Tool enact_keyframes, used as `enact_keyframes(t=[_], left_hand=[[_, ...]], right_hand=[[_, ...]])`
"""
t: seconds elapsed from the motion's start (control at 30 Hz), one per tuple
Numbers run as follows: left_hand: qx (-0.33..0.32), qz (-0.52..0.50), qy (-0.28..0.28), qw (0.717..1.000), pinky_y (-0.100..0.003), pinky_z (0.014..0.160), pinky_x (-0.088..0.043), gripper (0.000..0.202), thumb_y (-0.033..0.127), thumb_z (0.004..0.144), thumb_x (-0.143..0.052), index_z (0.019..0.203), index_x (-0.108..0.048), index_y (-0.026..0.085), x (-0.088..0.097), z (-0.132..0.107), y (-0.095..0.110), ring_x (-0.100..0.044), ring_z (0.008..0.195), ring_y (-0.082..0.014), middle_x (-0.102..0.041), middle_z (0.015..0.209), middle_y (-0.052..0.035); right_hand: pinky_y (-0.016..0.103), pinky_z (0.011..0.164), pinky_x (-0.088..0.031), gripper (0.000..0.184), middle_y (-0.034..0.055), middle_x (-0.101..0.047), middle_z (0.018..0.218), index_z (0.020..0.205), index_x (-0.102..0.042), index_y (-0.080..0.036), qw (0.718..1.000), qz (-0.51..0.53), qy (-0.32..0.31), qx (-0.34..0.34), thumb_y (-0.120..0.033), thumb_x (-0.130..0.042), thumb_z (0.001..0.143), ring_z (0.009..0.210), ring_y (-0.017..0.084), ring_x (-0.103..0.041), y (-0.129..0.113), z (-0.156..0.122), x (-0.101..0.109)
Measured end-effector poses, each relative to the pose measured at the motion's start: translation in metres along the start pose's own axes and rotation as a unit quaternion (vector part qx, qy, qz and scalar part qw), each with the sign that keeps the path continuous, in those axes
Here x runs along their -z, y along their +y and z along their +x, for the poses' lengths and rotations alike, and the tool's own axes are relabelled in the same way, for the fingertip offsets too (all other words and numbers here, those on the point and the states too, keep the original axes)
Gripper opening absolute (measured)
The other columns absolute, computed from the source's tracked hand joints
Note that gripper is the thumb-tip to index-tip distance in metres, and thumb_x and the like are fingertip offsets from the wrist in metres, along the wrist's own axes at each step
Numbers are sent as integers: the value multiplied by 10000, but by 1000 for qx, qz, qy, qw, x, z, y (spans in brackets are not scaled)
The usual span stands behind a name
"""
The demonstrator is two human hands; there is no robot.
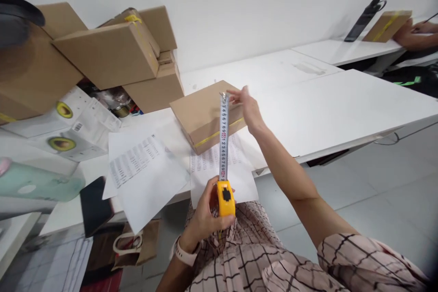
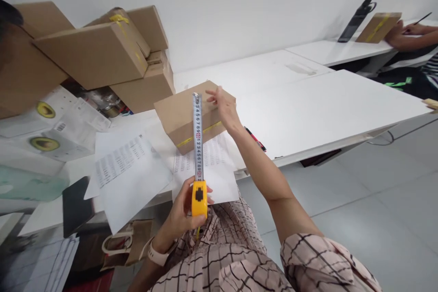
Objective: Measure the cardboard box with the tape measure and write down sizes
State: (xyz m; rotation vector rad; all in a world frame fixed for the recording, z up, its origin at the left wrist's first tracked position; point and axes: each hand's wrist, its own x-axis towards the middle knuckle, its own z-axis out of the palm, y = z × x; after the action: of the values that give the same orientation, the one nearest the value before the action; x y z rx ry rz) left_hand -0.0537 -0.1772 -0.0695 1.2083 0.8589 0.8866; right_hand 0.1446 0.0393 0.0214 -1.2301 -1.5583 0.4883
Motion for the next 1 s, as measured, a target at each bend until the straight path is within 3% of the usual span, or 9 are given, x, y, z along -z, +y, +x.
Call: enact_keyframes(t=[0.07,0.17,0.37,0.53,0.63,0.73,0.87,0.93,1.0], left_hand=[[49,43,-22,998,-386,850,-548,848,285,685,-842,1417,-413,294,-2,-11,-2,-660,1020,-275,-631,1229,-91],[105,130,-43,985,-435,923,-528,914,289,629,-851,1432,-415,259,-7,-22,-4,-637,1061,-303,-637,1228,-94],[107,218,-57,968,-474,955,-524,950,280,637,-829,1464,-363,281,-14,-16,5,-654,1066,-314,-678,1200,-74],[18,286,21,958,-499,953,-554,889,284,699,-822,1453,-351,312,-19,-9,7,-669,1114,-331,-637,1316,-109],[-66,336,83,936,-509,950,-577,895,292,748,-810,1502,-330,345,-9,-9,16,-642,1201,-354,-606,1385,-117],[-163,426,148,877,-484,946,-596,902,285,781,-797,1542,-317,333,12,-1,43,-624,1235,-343,-586,1416,-108],[-311,546,270,729,-511,936,-606,1002,271,754,-840,1575,-271,355,43,40,100,-635,1207,-343,-526,1468,-85],[-309,579,277,702,-511,999,-581,982,283,810,-805,1589,-216,383,55,72,127,-593,1275,-330,-472,1525,-65],[-319,619,226,682,-531,1096,-504,901,291,857,-762,1580,-227,343,64,107,147,-525,1354,-325,-474,1530,-67]], right_hand=[[346,731,-441,761,61,-675,845,1174,-721,-234,994,101,-32,-10,-726,-171,988,787,184,-602,-13,-12,19],[309,585,-385,533,3,-541,632,855,-752,-240,990,138,-37,-17,-700,-494,930,598,142,-481,-22,-43,39],[309,490,-316,436,-26,-445,528,623,-634,-251,986,106,94,-91,-531,-558,948,486,131,-384,-7,-114,36],[393,607,-503,279,40,-681,740,886,-721,-304,998,38,-42,-18,-442,-493,967,649,213,-617,-8,-161,23],[454,790,-540,274,93,-721,1007,1114,-685,-313,999,-36,22,12,-419,-471,978,926,265,-657,12,-153,31],[469,872,-511,277,124,-691,1099,1127,-670,-283,977,-175,122,-31,-409,-466,988,1044,291,-600,55,-128,45],[520,927,-457,360,167,-646,1200,1198,-647,-230,950,-295,59,-88,-447,-535,932,1105,345,-531,114,-110,52],[527,921,-441,376,176,-638,1210,1207,-646,-214,941,-324,25,-94,-436,-541,922,1095,356,-517,128,-110,49],[512,911,-440,361,174,-639,1198,1207,-650,-205,940,-329,23,-91,-401,-508,939,1070,349,-517,134,-112,47]])
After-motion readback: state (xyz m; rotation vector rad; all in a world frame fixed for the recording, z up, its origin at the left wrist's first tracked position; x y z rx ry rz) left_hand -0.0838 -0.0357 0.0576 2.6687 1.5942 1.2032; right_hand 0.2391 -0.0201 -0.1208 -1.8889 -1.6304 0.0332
